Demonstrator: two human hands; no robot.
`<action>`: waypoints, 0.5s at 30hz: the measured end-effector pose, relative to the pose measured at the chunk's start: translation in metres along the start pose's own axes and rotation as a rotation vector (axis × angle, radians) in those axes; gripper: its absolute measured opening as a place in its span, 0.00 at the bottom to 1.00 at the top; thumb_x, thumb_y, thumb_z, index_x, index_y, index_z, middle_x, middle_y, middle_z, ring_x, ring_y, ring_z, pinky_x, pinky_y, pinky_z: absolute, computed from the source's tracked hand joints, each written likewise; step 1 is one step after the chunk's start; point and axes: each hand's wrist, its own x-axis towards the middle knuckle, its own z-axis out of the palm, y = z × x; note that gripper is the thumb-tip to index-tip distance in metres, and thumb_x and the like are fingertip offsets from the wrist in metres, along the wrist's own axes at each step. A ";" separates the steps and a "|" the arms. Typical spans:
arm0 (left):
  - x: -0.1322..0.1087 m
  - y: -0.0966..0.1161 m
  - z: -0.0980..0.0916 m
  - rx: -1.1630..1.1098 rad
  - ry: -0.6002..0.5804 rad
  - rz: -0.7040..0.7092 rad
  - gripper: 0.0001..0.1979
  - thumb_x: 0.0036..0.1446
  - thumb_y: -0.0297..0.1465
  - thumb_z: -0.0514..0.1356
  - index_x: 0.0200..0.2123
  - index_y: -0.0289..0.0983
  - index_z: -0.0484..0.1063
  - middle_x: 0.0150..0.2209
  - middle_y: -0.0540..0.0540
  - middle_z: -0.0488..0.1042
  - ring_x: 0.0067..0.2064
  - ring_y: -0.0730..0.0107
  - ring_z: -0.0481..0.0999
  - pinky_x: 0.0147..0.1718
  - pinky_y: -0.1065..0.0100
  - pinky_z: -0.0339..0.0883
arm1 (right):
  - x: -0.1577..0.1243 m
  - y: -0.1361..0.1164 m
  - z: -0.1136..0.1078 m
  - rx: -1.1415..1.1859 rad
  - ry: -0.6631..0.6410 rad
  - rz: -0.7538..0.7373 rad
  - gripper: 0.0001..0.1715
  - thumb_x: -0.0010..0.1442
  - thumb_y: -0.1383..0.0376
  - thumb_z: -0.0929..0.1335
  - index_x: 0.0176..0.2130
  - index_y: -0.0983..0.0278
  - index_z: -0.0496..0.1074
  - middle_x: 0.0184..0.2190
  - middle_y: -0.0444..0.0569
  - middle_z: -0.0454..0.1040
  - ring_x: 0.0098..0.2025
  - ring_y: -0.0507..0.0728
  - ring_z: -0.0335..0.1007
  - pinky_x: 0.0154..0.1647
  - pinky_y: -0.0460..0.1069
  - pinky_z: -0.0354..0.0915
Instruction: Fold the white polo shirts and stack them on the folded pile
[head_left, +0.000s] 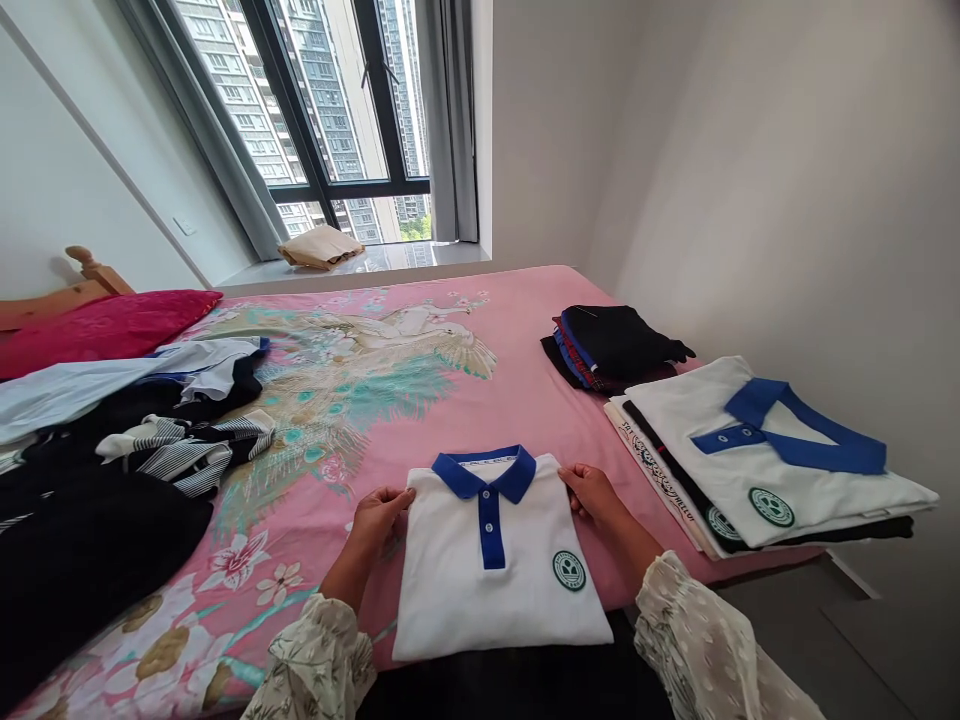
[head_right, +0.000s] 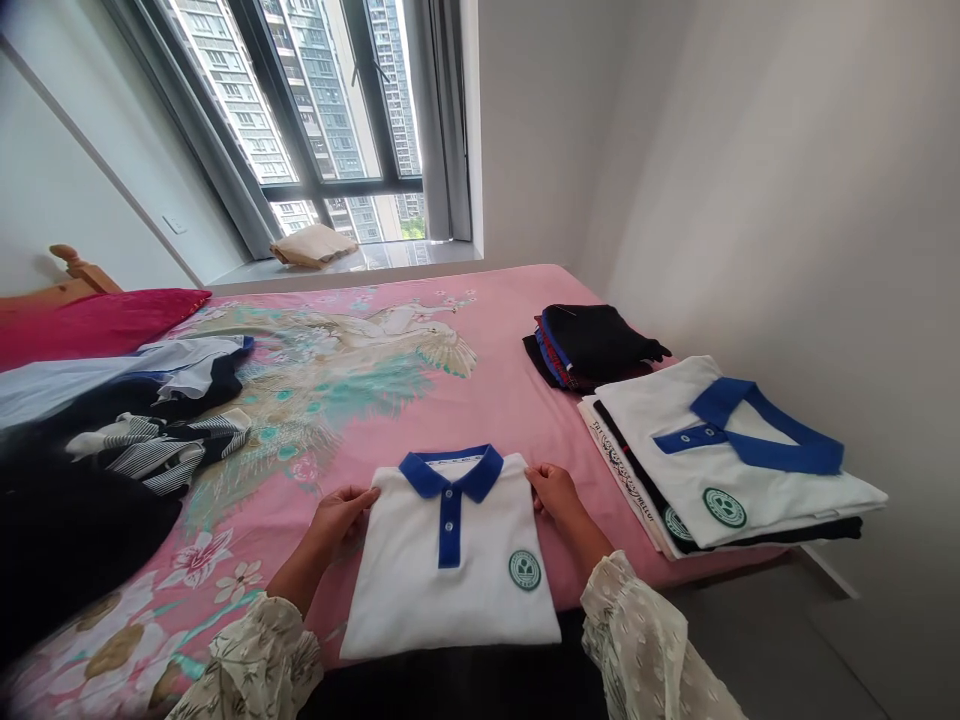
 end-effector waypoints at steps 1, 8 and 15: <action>0.000 0.000 -0.002 -0.011 -0.009 -0.016 0.23 0.30 0.45 0.69 0.22 0.38 0.62 0.15 0.58 0.61 0.15 0.82 0.55 0.14 0.75 0.45 | 0.000 0.000 0.000 0.004 0.002 -0.001 0.12 0.54 0.57 0.66 0.29 0.64 0.67 0.09 0.37 0.61 0.10 0.46 0.50 0.09 0.41 0.47; 0.001 0.007 -0.001 0.012 -0.091 -0.024 0.24 0.26 0.42 0.72 0.21 0.38 0.62 0.14 0.58 0.61 0.15 0.82 0.57 0.14 0.76 0.45 | 0.001 0.004 0.003 0.003 0.041 -0.011 0.13 0.54 0.57 0.66 0.30 0.65 0.69 0.08 0.36 0.59 0.10 0.46 0.49 0.09 0.41 0.45; -0.001 0.008 -0.014 0.059 -0.136 -0.057 0.25 0.30 0.49 0.69 0.22 0.37 0.63 0.13 0.59 0.59 0.15 0.83 0.55 0.13 0.77 0.43 | -0.004 -0.003 0.000 -0.002 0.005 0.013 0.12 0.56 0.58 0.65 0.30 0.65 0.68 0.09 0.38 0.61 0.10 0.47 0.52 0.08 0.41 0.48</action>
